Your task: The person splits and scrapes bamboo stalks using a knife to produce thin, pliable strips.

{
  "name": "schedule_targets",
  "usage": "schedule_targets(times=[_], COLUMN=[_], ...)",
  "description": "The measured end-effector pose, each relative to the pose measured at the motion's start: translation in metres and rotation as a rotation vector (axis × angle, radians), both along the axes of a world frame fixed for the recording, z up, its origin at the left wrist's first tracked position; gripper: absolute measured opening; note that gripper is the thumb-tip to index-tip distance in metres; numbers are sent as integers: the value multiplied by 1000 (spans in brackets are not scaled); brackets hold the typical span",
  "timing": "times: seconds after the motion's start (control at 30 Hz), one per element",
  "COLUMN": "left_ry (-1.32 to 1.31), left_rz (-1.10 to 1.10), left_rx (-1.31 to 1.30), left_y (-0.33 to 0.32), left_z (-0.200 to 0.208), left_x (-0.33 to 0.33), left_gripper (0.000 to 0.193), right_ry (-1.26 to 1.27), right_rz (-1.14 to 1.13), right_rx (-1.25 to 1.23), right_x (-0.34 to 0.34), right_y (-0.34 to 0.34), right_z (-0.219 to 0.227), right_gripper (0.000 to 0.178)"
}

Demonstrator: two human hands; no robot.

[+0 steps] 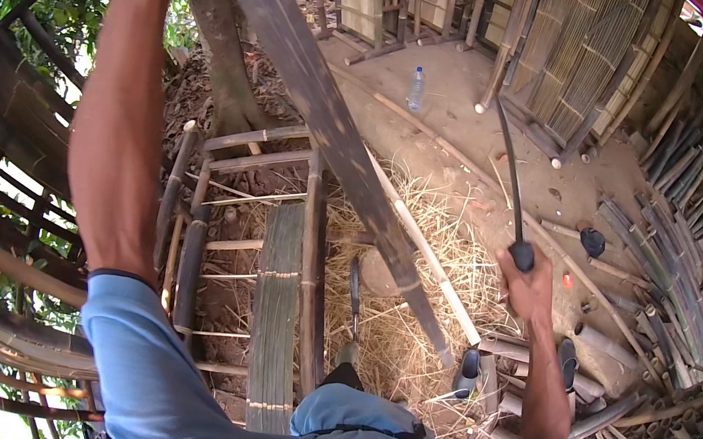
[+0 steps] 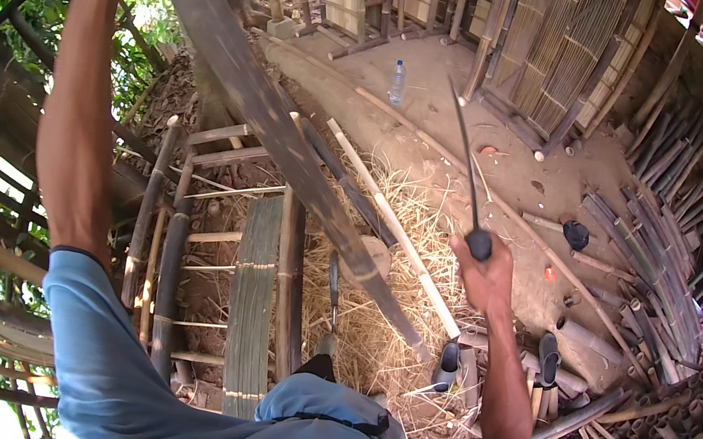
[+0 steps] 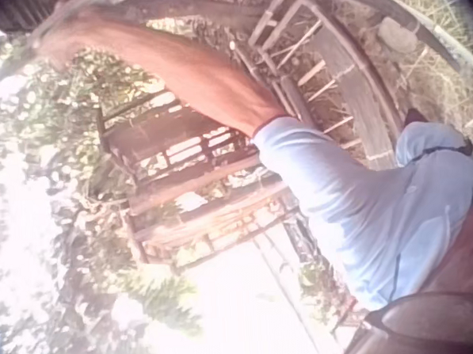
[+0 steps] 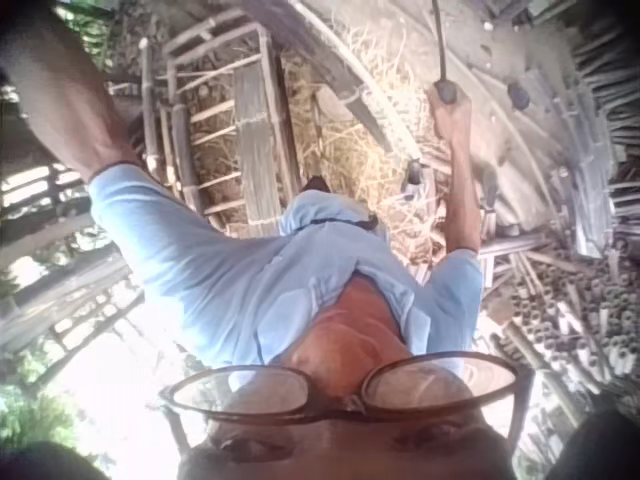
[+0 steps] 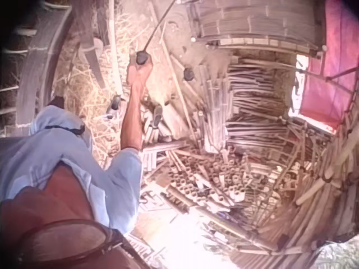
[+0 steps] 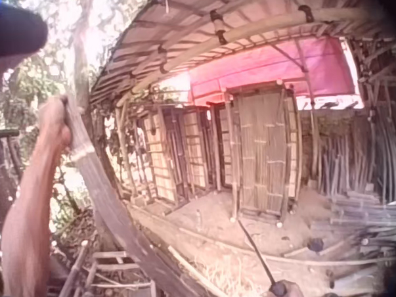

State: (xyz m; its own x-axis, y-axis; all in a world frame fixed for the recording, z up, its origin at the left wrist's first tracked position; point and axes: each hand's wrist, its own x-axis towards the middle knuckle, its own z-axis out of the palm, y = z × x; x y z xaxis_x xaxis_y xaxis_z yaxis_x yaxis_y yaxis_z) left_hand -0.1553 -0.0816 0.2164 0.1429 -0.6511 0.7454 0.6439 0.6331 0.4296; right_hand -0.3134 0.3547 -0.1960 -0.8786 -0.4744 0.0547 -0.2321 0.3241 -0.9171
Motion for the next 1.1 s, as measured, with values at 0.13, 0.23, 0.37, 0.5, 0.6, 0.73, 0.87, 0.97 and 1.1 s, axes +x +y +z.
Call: schedule_targets(times=[0.13, 0.23, 0.37, 0.5, 0.6, 0.73, 0.87, 0.97, 1.1], left_ry=[-143, -185, -246, -196, -191, -322, -254, -271, -269], left_rz=[-345, -537, -653, -847, -485, -495, -605, -411, -387], left_rx=[141, 208, 180, 263, 122, 129, 160, -43, -34], left_y=[-61, -46, -72, -83, -88, -86, -99, -111, -117], left_z=[-91, -124, -160, -160, -164, -173, -170, -173, -179], left_x=[-78, -114, -135, -132, -137, -133, -135, -145, -144], left_gripper=[20, 20, 28, 26, 15, 17, 18, 21, 24], right_ry=[98, 187, 268, 246, 301, 388, 396, 523, 636], right_rz=[142, 214, 299, 330, 324, 247, 245, 185, 242], right_rx=[-64, -191, -130, -398, -401, -316, -396, -429, -484], right_x=[-31, -58, -46, -39, -25, -29, -18, -25, -22], right_y=[-111, -189, -290, -378, -392, -407, -411, -419, -413], right_z=[71, 120, 183, 202, 228, 221, 220, 214, 209], right_gripper=[41, 56, 74, 49, 37, 38, 34, 31, 26])
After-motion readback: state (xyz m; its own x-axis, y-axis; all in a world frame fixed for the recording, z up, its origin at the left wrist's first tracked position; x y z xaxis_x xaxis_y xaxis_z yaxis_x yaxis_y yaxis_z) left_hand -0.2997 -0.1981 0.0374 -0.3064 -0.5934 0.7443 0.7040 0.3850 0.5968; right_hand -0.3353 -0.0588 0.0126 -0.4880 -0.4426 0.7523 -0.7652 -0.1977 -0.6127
